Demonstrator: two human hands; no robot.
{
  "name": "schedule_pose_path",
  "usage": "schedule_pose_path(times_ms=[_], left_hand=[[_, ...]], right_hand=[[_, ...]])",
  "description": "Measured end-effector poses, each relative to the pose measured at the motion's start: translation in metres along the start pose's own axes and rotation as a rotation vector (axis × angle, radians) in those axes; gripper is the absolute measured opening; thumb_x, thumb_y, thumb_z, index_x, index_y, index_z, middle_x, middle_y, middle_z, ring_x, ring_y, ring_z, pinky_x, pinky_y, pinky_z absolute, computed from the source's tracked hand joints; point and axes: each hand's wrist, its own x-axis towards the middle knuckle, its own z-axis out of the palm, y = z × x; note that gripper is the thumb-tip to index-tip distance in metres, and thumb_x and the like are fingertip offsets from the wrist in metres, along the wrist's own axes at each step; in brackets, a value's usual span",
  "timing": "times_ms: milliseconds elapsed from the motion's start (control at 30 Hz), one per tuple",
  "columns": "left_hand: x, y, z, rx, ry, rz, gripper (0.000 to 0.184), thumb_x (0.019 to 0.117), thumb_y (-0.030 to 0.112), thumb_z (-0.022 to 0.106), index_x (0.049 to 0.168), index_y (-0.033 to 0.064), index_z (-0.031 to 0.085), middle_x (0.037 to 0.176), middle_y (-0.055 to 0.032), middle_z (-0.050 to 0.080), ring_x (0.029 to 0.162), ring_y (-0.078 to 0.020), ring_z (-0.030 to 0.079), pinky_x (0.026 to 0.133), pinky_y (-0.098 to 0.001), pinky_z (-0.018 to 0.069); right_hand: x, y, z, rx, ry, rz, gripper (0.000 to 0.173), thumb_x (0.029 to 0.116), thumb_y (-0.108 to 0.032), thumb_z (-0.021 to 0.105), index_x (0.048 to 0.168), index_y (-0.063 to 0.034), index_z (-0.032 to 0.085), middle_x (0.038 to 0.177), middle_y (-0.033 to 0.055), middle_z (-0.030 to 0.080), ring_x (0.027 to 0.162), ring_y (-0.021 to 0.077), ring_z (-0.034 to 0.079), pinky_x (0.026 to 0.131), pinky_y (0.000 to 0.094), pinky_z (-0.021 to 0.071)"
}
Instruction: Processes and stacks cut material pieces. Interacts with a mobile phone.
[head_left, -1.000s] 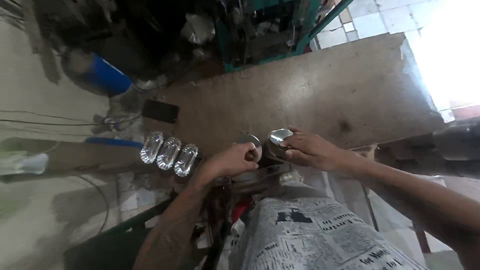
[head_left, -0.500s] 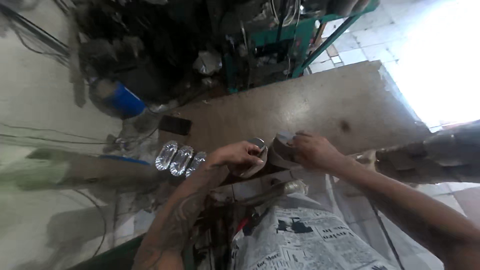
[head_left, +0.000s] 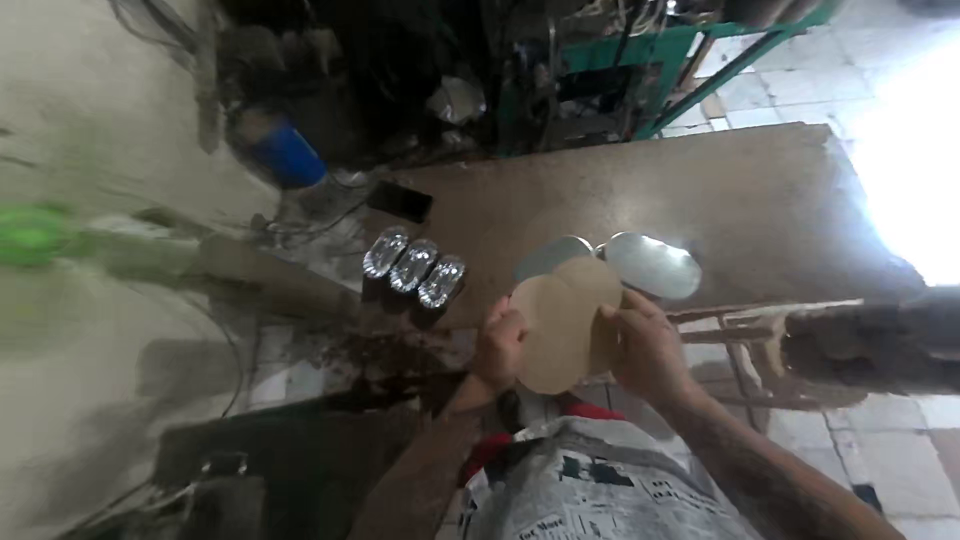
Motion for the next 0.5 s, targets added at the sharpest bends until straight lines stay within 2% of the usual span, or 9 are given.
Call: schedule_pose_path(times_ms=[67,167,233,300,333,367,400,433,500], left_hand=[[-0.015,-0.014,-0.006,-0.118,0.128,-0.198,0.035,0.0926,0.000,0.041,0.122,-0.0006,0.059,0.101,-0.0057,0.065,0.090,-0.0105,0.064,0.081,-0.0317,0.0557],[-0.035,-0.020,-0.011,-0.441,0.290,-0.341,0.022,0.0927,0.003,0.039,0.101,0.0072,0.059,0.085,-0.0052,0.068,0.077,-0.0139,0.069,0.068,-0.0340,0.0592],[-0.045,-0.041,-0.008,-0.690,0.246,-0.192,0.024,0.0892,0.009,0.042,0.082,0.0155,0.063,0.077,-0.0002,0.071,0.073,-0.0095,0.070,0.067,-0.0295,0.0601],[-0.041,-0.082,0.003,-0.749,0.151,-0.027,0.030,0.0933,0.018,0.049,0.072,0.0248,0.070,0.076,0.0078,0.073,0.073,-0.0009,0.069,0.068,-0.0219,0.0588],[-0.032,-0.102,0.007,-0.659,0.158,-0.070,0.030,0.0916,0.014,0.047,0.070,0.0225,0.066,0.072,0.0077,0.070,0.069,-0.0002,0.067,0.065,-0.0210,0.0571],[-0.022,-0.123,0.009,-0.465,0.147,-0.187,0.023,0.0877,0.006,0.043,0.076,0.0142,0.062,0.072,0.0037,0.067,0.068,-0.0028,0.064,0.064,-0.0224,0.0553],[-0.010,-0.145,0.008,-0.155,0.014,-0.315,0.018,0.0926,0.001,0.042,0.097,0.0030,0.060,0.084,-0.0043,0.065,0.077,-0.0082,0.063,0.072,-0.0257,0.0550],[0.008,-0.166,0.008,0.170,-0.156,-0.425,0.026,0.1012,0.003,0.047,0.121,-0.0057,0.062,0.106,-0.0168,0.066,0.095,-0.0191,0.064,0.088,-0.0351,0.0538],[0.041,-0.207,0.015,0.642,-0.401,-0.500,0.047,0.1058,0.025,0.054,0.145,-0.0001,0.052,0.137,-0.0232,0.060,0.126,-0.0336,0.059,0.109,-0.0505,0.0450]], right_hand=[[0.000,0.018,0.023,-0.025,-0.034,0.126,0.028,0.0990,-0.010,0.041,0.119,-0.0073,0.061,0.092,0.0007,0.072,0.080,0.0109,0.071,0.070,0.0327,0.0620],[0.006,0.019,0.018,-0.122,-0.372,0.296,0.027,0.0964,-0.007,0.048,0.121,-0.0074,0.058,0.093,-0.0008,0.071,0.078,0.0085,0.069,0.071,0.0302,0.0606],[0.016,0.022,0.004,-0.022,-0.608,0.328,0.023,0.0956,-0.006,0.056,0.116,-0.0111,0.064,0.090,-0.0025,0.073,0.073,0.0055,0.067,0.069,0.0266,0.0592],[0.019,0.033,-0.009,0.036,-0.628,0.362,0.021,0.0945,-0.003,0.059,0.113,-0.0092,0.067,0.093,0.0006,0.075,0.077,0.0077,0.070,0.073,0.0288,0.0611],[0.021,0.040,-0.022,-0.069,-0.579,0.349,0.020,0.0936,-0.003,0.059,0.112,-0.0076,0.067,0.091,0.0012,0.074,0.075,0.0080,0.069,0.071,0.0284,0.0603],[0.023,0.048,-0.045,-0.299,-0.550,0.297,0.021,0.0939,-0.004,0.057,0.114,-0.0047,0.065,0.092,0.0024,0.073,0.078,0.0091,0.069,0.072,0.0287,0.0602],[0.025,0.056,-0.077,-0.600,-0.586,0.228,0.027,0.0955,-0.005,0.057,0.121,0.0006,0.063,0.104,0.0074,0.072,0.092,0.0137,0.070,0.085,0.0321,0.0600],[0.025,0.062,-0.113,-0.891,-0.675,0.179,0.036,0.0953,-0.004,0.056,0.130,0.0071,0.061,0.119,0.0181,0.069,0.109,0.0245,0.067,0.099,0.0407,0.0548],[0.017,0.070,-0.175,-1.371,-0.862,0.271,0.039,0.0977,-0.012,0.060,0.132,0.0077,0.061,0.130,0.0286,0.063,0.122,0.0421,0.061,0.107,0.0558,0.0476]])
